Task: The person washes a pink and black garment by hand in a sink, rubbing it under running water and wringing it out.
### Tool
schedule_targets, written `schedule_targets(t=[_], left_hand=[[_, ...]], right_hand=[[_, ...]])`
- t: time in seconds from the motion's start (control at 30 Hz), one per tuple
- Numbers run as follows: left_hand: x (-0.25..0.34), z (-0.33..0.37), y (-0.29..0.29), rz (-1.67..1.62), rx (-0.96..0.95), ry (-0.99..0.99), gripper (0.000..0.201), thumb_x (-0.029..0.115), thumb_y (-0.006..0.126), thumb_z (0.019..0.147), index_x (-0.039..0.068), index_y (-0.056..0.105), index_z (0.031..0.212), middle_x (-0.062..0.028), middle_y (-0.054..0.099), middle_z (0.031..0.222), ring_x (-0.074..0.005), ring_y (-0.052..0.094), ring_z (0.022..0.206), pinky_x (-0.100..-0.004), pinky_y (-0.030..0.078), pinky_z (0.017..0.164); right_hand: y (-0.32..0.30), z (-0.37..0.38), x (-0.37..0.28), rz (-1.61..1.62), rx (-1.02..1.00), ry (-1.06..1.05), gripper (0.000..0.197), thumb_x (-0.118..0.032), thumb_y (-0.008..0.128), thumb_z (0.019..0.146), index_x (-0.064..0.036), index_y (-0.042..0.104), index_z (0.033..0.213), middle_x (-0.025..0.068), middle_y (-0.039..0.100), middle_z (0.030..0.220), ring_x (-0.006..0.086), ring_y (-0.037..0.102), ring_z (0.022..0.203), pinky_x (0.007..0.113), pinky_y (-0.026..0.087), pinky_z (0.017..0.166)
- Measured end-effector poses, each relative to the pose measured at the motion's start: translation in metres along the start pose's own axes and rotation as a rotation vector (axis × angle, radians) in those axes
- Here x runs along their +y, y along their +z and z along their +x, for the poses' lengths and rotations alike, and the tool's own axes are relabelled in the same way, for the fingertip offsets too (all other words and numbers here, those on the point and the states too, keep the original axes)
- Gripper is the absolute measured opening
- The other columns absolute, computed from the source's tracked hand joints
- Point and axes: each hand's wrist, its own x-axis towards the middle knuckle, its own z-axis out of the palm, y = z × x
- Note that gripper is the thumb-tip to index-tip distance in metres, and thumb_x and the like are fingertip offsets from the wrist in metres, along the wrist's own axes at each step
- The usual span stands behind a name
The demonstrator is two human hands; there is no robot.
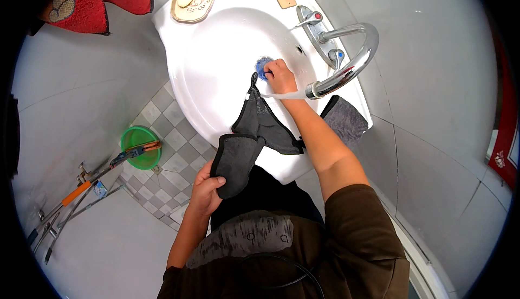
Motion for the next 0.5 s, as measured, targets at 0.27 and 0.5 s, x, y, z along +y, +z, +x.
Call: schedule_targets(t=[0.27,0.5], left_hand=[[-0.002,0.001,-0.003,-0.002,-0.006,0.002,0.044,-0.006,0.047,0.076,-0.004,0.050,0.120,-0.0094,0.060,0.109,-0.0169,0.058,0.099,-0.0300,0.045,0.090],[-0.003,0.009,0.006,0.012,-0.073,-0.015,0.045,-0.006,0.046,0.078,-0.004,0.047,0.124,-0.0094,0.057,0.114,-0.0164,0.055,0.105,-0.0298,0.042,0.092]], right_hand=[[-0.002,0.020,0.013,-0.220,-0.171,-0.269,0.010,-0.006,0.067,0.072,-0.0069,0.064,0.082,0.0068,0.056,0.087,0.0257,0.059,0.074,0.035,0.049,0.068],[0.008,0.033,0.033,-0.421,-0.095,-0.270,0.008,-0.009,0.065,0.073,-0.0073,0.062,0.080,0.0053,0.056,0.085,0.0263,0.059,0.072,0.035,0.049,0.064]])
